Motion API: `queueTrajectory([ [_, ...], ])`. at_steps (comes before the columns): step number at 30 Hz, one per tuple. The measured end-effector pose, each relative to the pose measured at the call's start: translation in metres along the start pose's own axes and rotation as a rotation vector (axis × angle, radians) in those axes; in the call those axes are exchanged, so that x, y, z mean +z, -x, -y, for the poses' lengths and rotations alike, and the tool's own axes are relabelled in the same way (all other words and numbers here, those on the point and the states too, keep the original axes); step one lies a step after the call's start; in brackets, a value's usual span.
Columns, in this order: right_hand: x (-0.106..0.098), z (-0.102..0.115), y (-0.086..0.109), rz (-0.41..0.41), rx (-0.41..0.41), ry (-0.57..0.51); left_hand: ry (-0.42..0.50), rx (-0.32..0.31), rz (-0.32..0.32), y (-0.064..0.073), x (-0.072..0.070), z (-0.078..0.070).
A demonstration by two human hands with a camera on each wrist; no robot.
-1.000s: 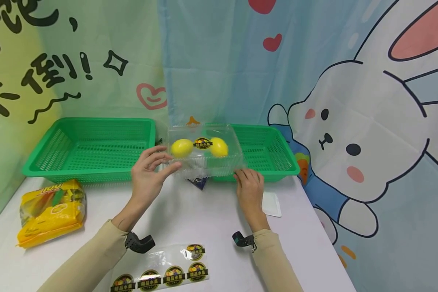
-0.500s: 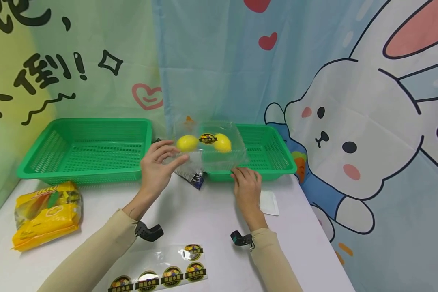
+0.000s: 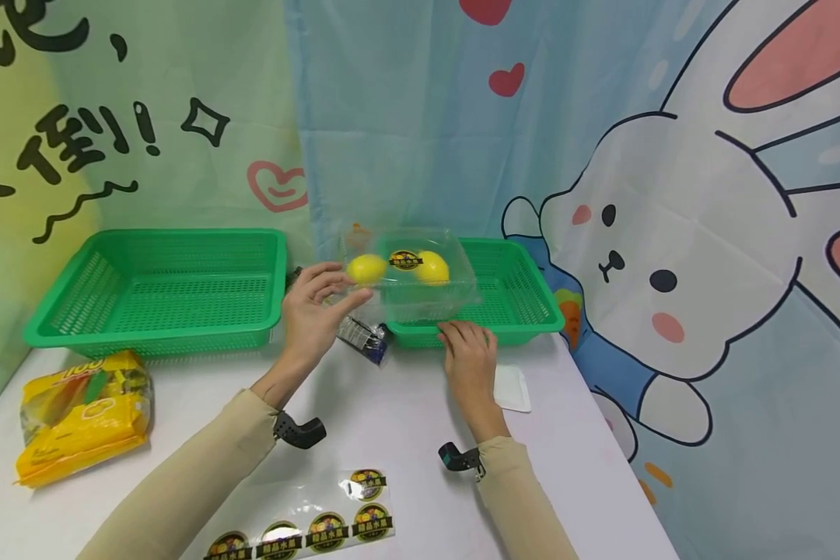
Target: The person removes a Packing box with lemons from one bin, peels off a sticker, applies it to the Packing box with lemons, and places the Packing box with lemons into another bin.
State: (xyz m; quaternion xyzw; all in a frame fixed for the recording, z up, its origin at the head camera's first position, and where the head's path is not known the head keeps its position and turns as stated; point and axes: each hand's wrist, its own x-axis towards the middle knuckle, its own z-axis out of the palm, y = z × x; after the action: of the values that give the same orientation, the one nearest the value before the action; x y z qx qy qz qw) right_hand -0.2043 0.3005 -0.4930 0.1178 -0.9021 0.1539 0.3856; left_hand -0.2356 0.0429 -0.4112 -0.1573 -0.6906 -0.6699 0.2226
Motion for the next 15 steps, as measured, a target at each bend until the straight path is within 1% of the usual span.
queueTrajectory([
  [7, 0.000, 0.000, 0.000, -0.009, -0.005, -0.006, -0.017, 0.030, 0.012, -0.007, 0.013, 0.001],
  [15, 0.000, -0.001, -0.001, -0.024, -0.015, -0.008, -0.010, 0.010, 0.014, -0.012, 0.031, 0.005],
])
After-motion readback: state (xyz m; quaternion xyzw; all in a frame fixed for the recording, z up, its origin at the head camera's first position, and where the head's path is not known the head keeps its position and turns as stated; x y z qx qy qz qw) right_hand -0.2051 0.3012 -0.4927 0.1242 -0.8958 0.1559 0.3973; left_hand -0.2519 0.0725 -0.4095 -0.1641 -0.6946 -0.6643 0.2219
